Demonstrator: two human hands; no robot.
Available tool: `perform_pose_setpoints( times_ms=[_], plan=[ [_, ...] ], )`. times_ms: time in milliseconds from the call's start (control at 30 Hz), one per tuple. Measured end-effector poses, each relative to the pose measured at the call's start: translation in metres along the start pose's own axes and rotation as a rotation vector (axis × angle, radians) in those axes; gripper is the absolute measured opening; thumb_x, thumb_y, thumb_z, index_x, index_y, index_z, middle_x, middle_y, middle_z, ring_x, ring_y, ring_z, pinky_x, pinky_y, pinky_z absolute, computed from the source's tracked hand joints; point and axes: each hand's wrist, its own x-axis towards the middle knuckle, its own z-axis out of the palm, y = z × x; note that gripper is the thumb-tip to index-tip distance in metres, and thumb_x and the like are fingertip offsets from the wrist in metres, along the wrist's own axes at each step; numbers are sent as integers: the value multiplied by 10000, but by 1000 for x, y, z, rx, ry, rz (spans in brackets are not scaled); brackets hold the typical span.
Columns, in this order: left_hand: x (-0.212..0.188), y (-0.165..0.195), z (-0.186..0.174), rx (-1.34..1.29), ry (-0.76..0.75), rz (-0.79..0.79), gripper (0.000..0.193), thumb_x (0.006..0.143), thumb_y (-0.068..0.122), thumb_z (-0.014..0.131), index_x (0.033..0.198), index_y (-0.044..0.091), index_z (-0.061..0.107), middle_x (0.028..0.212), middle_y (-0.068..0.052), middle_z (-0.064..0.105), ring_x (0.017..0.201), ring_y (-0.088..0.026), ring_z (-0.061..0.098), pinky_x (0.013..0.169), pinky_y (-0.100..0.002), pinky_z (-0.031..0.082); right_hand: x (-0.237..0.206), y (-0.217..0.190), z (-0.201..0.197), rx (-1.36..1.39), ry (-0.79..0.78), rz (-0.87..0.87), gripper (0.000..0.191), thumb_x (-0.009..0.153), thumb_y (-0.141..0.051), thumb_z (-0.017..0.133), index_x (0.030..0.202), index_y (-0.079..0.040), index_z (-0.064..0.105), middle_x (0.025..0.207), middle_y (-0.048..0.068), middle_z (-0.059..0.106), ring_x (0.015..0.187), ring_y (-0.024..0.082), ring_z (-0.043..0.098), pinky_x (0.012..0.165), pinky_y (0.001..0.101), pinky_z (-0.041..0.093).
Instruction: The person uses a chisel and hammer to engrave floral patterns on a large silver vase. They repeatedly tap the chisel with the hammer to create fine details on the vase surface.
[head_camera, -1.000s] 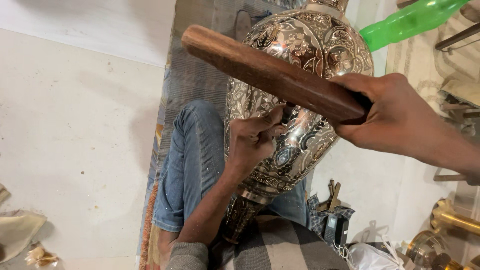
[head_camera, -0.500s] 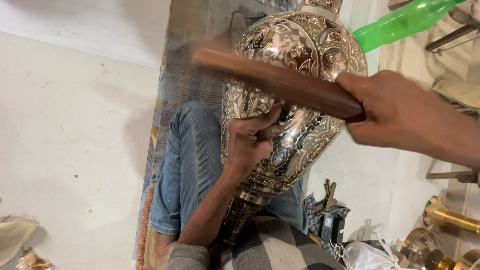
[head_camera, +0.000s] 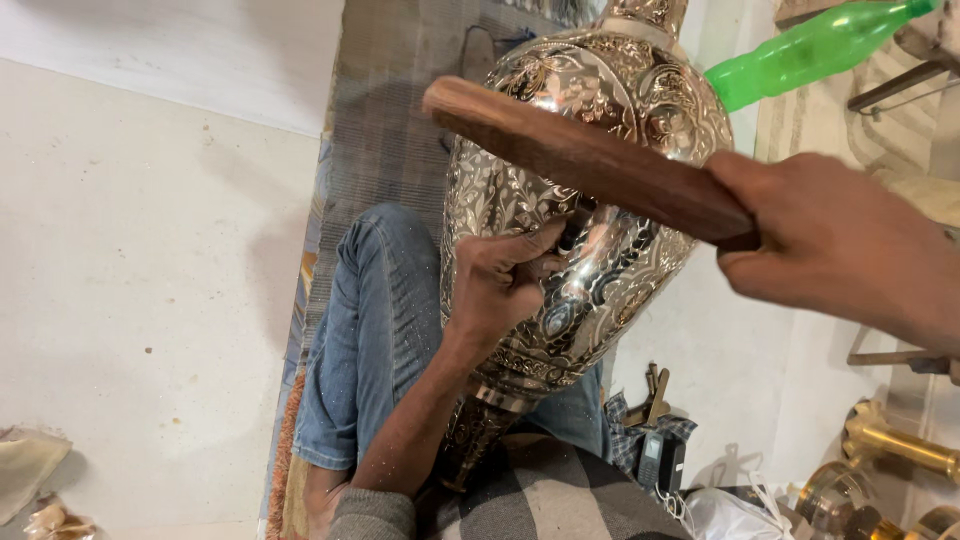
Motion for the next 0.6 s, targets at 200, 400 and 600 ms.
perform_pose_setpoints(
  times_ms=[200,400,600],
  plan=[
    [1,-4,-1,119,-33,-30,559,723,-121,592,1195,132,752,831,-40,799,485,-27,593,392,-192,444,-8,-18,2,45,88,-66,337,817,-180,734,1096,-104,561,631,99,600,550,213,612,528,359,493],
    [2,1,-3,-3,-13,5,641,672,-128,505,1234,89,724,566,32,573,503,-39,584,766,-271,660,-8,-11,7,98,119,-42,308,798,-176,764,1004,-75,558,595,97,569,481,226,609,529,389,484],
    [5,-1,-4,-14,-46,-21,557,715,-139,507,1192,26,743,544,30,534,527,-39,647,801,-304,656,-8,-4,21,136,47,-53,338,798,-147,740,1081,-84,565,646,102,612,547,229,622,525,368,512]
  ],
)
